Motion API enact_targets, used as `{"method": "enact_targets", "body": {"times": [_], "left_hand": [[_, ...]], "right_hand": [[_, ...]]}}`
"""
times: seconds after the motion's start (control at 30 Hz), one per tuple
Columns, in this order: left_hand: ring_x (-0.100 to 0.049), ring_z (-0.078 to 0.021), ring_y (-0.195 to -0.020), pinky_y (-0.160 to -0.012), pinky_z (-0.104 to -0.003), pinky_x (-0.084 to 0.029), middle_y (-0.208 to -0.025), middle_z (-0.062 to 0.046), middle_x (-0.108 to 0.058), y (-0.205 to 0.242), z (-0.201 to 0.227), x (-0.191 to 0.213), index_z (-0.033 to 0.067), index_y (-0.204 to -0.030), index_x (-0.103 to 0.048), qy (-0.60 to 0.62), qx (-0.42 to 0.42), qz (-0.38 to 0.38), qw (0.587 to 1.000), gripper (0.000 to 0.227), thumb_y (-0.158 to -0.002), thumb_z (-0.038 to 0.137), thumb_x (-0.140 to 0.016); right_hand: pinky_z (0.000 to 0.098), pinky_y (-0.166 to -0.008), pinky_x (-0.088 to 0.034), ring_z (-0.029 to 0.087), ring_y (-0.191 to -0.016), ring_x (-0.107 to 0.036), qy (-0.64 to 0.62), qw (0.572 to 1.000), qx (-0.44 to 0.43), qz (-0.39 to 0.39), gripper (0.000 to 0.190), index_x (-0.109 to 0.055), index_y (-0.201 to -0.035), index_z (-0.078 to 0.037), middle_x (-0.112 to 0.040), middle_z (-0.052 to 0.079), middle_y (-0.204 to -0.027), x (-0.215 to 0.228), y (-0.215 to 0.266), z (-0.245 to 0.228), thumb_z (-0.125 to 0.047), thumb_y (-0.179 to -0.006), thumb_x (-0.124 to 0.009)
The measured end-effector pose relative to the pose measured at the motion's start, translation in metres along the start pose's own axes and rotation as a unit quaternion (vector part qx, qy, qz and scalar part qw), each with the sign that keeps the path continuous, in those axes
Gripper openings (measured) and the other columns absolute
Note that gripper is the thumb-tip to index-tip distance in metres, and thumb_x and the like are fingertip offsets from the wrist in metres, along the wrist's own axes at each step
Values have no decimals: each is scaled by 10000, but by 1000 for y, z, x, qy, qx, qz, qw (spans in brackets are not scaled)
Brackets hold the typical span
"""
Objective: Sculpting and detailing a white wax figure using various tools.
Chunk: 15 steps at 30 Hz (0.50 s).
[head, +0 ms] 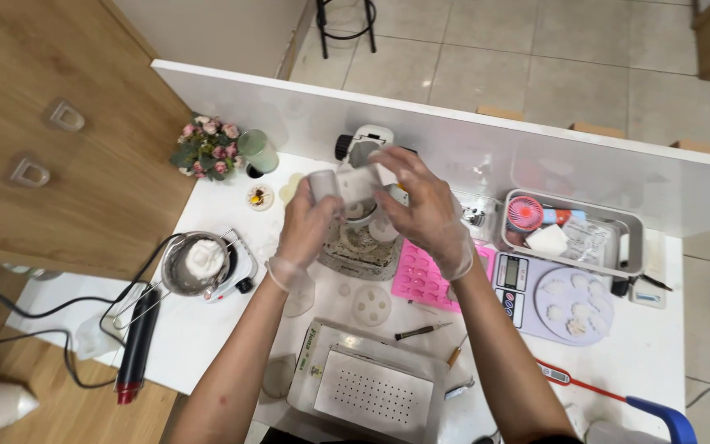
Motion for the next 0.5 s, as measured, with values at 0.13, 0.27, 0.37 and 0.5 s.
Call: {"method": "enact_targets", "body": {"times": [0.13,0.27,0.37,0.5], "left_hand": [[-696,-188,-806,-711,-304,-578,-1002,-161,-698,33,3,-3,-35,-1246,-536,-14,42,-53,998,376,-905,120,-569],[-661,-119,-923,-764,-294,-588,-1089,-61,-662,53,2,-3,8,-1287,-527,139,63,-77,985,353,-952,113,-568],[-658,-133,-884,-747,-294,-577,-1058,-60,-668,66,-7,5,14,-1293,-535,166,102,-78,978,351,-958,112,-573],[-681,-133,-867,-738,-295,-581,-1045,-77,-688,80,-11,14,8,-1281,-542,165,110,-80,977,350,-947,104,-582]], "right_hand": [[353,-809,-599,251,-958,-764,-23,989,-59,-137,410,-677,-1263,-118,-694,76,-1345,-12,-9,-11,-188,-871,-776],[356,-800,-612,255,-985,-752,-28,982,-4,-185,455,-677,-1211,-109,-707,73,-1268,-18,4,-24,-215,-800,-841],[352,-810,-612,281,-1044,-731,-33,984,86,-152,474,-656,-1191,-100,-703,74,-1266,-23,24,-32,-219,-784,-869],[340,-757,-611,265,-999,-751,-22,983,75,-164,454,-635,-1162,-143,-713,40,-1266,-31,38,-41,-233,-791,-881]]}}
Point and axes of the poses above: each hand's wrist, its own y-axis away from the middle knuckle, its own x-axis out of the back of the hand, z = x × y, the point moved 4 cm from there along -y, towards the middle knuckle
